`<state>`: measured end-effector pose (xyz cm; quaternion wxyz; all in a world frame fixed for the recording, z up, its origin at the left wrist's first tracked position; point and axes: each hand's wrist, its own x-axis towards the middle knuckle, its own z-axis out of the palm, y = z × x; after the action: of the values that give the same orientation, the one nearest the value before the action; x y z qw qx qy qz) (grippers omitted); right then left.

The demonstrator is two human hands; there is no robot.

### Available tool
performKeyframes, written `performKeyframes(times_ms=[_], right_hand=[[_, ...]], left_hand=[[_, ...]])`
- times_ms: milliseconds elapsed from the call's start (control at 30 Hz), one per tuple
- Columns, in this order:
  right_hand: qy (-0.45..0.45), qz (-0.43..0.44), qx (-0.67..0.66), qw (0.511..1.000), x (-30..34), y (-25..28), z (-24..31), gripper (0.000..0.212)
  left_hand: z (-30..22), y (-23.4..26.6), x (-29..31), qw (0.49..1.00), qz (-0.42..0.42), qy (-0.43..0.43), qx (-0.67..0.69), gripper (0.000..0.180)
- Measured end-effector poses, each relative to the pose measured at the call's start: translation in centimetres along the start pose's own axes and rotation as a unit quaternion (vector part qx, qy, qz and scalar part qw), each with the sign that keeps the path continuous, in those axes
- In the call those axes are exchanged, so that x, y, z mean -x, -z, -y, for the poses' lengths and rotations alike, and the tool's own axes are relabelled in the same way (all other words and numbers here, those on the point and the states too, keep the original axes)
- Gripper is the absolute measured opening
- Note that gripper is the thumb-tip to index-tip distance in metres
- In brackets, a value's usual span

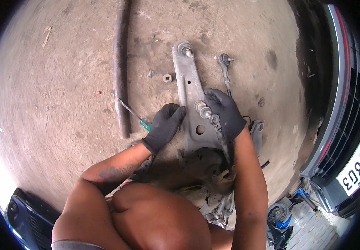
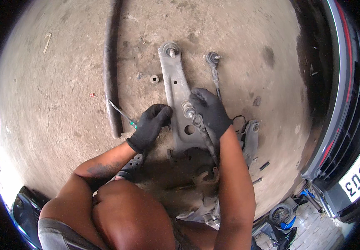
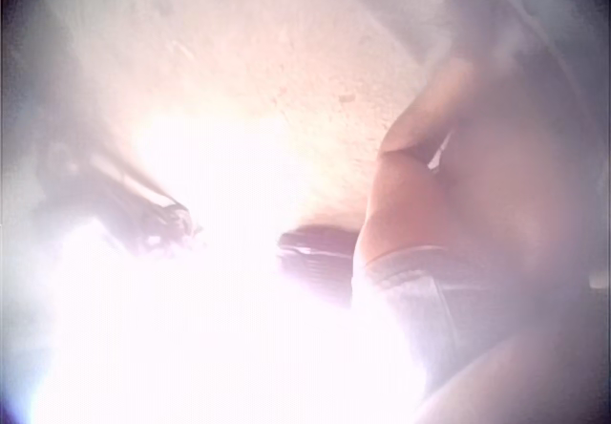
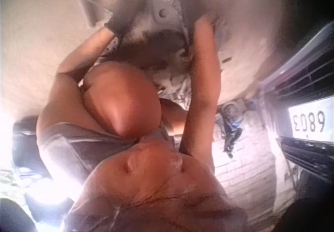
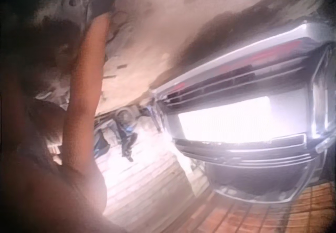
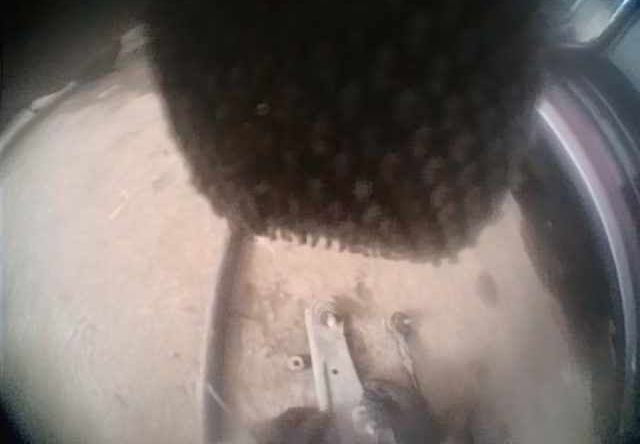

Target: The person uses a cordless impact wrench and a torque wrench to remove and tighten bolts on a car suspension assembly laid on the floor. The person repositions the assembly and switches between tools to work on different fasteners.

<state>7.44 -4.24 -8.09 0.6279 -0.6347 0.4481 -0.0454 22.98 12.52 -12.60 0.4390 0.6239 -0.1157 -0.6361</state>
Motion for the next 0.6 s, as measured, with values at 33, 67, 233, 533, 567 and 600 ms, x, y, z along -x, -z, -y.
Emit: performKeyframes(times_ms=[33,67,233,533,567,600], right_hand=[[-0.080,-0.019,-0.020,0.996,-0.3,0.3,1.6,0.031],[-0.159,-0.037,-0.038,0.986,-0.3,1.2,3.6,0.032],[-0.151,0.054,0.172,0.972,-0.7,0.6,6.9,0.052],[-0.141,-0.033,0.054,0.988,3.6,0.3,4.1,0.036],[-0.121,-0.025,0.079,0.989,3.2,0.8,3.3,0.035],[-0.103,-0.019,0.102,0.989,2.4,1.3,2.9,0.036]], left_hand=[[-0.1,0.3,0.0,0.999,-0.002,-0.026,-0.040,0.032],[-0.4,0.5,0.0,0.999,0.001,-0.019,-0.043,0.031],[-2.6,0.7,1.0,0.914,-0.092,-0.261,-0.296,0.033],[-0.5,1.4,-2.1,0.982,-0.082,-0.163,-0.038,0.050],[-0.5,1.2,-2.1,0.990,-0.060,-0.128,-0.020,0.048],[-0.5,1.2,-2.1,0.995,-0.037,-0.092,-0.003,0.046]])
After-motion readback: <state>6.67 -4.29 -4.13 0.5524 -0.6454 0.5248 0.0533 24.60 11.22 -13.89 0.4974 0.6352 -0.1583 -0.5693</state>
